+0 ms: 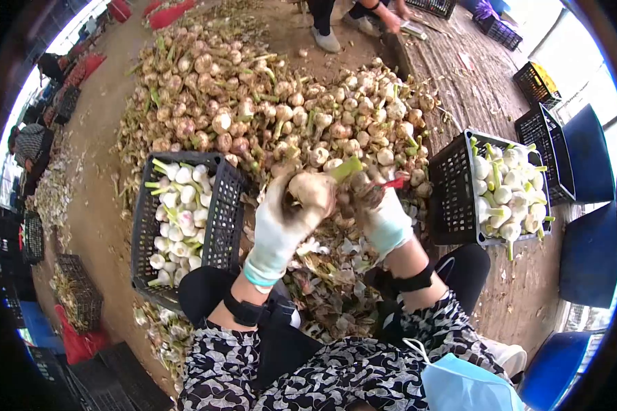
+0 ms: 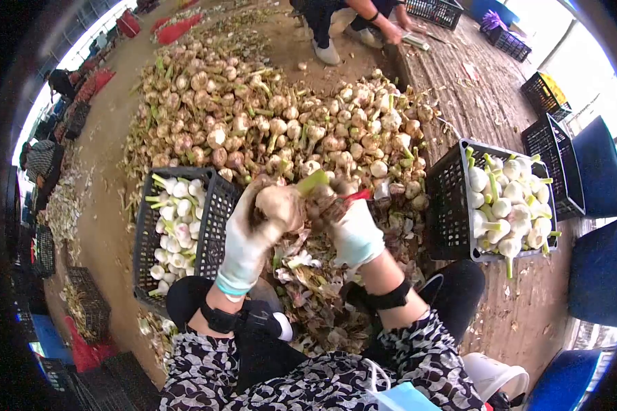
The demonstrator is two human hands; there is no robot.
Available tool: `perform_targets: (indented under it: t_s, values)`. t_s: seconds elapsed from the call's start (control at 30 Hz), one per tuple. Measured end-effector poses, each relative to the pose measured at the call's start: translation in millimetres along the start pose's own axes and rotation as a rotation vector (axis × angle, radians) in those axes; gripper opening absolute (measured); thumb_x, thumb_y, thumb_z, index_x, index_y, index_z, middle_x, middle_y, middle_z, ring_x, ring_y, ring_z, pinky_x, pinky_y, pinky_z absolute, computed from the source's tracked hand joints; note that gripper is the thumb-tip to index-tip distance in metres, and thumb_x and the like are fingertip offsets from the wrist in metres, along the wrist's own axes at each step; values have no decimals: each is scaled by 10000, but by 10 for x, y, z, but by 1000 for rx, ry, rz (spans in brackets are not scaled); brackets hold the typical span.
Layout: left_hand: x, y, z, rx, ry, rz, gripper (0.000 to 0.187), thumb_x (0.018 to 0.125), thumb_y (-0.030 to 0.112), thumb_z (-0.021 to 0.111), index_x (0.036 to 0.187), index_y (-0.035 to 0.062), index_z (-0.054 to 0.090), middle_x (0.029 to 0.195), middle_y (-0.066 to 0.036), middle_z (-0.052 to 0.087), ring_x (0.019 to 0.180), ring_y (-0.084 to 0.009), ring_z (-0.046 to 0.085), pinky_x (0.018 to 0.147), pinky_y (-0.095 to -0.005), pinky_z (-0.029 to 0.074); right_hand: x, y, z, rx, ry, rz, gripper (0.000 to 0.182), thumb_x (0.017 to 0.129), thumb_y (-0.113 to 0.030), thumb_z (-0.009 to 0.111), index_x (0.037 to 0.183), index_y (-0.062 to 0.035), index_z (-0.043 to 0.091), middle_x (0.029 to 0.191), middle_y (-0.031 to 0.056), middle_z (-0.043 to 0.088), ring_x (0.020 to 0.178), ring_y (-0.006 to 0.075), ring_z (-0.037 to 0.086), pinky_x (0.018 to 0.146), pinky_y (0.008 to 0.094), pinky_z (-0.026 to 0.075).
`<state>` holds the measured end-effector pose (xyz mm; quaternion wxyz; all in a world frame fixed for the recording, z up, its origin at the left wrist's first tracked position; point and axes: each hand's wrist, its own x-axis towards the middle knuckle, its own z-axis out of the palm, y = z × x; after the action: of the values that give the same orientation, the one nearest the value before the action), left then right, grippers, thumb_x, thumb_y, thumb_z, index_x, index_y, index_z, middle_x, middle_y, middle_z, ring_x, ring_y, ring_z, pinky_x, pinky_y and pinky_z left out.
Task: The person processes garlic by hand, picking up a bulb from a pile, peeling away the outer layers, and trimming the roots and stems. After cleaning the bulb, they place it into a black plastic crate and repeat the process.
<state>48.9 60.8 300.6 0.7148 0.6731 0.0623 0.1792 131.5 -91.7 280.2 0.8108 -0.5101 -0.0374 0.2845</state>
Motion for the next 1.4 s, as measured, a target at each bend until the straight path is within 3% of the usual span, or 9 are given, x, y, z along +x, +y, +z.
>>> perform_targets:
  t_s: [0.1,0.4,0.73,0.8,0.93,1.0,1.27,1.37,1.4]
  values:
    - [10,-37,-10,590,-5,532,735,643,154,788,1234,-92,428,1208,-221,500,1112,-288,525,955,-348,427,92,237,30,-117,50,-239,288,886,-206,613,1069,7,548,811,43,623,736,104,578,634,250,466]
    - [-15,-92,21,387,-29,405,757,582,20,767,1265,-35,445,1241,-220,464,1109,-344,516,935,-379,438,-59,-126,-2,-521,-1,-288,307,844,-148,642,1078,36,568,922,91,661,828,126,605,749,265,481]
    - [-2,-43,98,623,57,663,562,724,122,720,1209,-33,482,1095,-155,535,985,-222,561,840,-301,468,2,78,-21,90,-134,-135,337,721,16,585,1057,26,584,965,69,644,843,132,582,798,275,461]
    - [-29,-132,41,-557,-139,-121,362,844,253,572,1088,-12,529,874,-56,568,752,-128,552,690,-232,459,-20,203,102,-463,-20,-488,285,759,3,582,1044,-3,590,931,85,642,816,145,582,769,286,470]
    - [-1,-255,162,-406,4,-121,333,950,321,425,1041,23,543,824,-10,563,672,-93,528,618,-208,437,-28,441,-138,-510,-90,-382,227,827,-34,581,1053,-31,572,889,87,633,814,168,602,737,307,495]
    - [6,-213,169,-414,53,-220,377,938,347,458,1088,9,533,914,-40,582,754,-124,567,666,-236,465,-55,354,-195,256,-210,-17,239,889,-90,561,1121,-45,532,880,57,627,797,150,606,707,300,502]
    - [-76,-279,192,-416,-143,-104,804,891,348,589,1401,-92,148,1247,-133,450,1123,-193,469,993,-295,353,-22,27,-52,-82,-93,-216,232,846,-115,645,1040,-27,552,928,14,620,841,104,575,758,252,464]
    - [-106,-379,126,122,-148,-6,999,770,415,711,1435,-13,101,985,-93,568,812,-127,565,689,-224,476,-70,17,-15,-86,-10,-147,292,816,-154,684,1042,-11,565,961,46,625,866,108,578,770,257,471]
    - [-86,-97,169,-22,-117,12,889,784,314,725,1400,-48,196,1221,-175,463,1079,-216,509,907,-308,460,-79,-4,-5,-164,17,-95,347,801,-171,693,1071,-4,553,975,53,623,888,113,580,786,257,470]
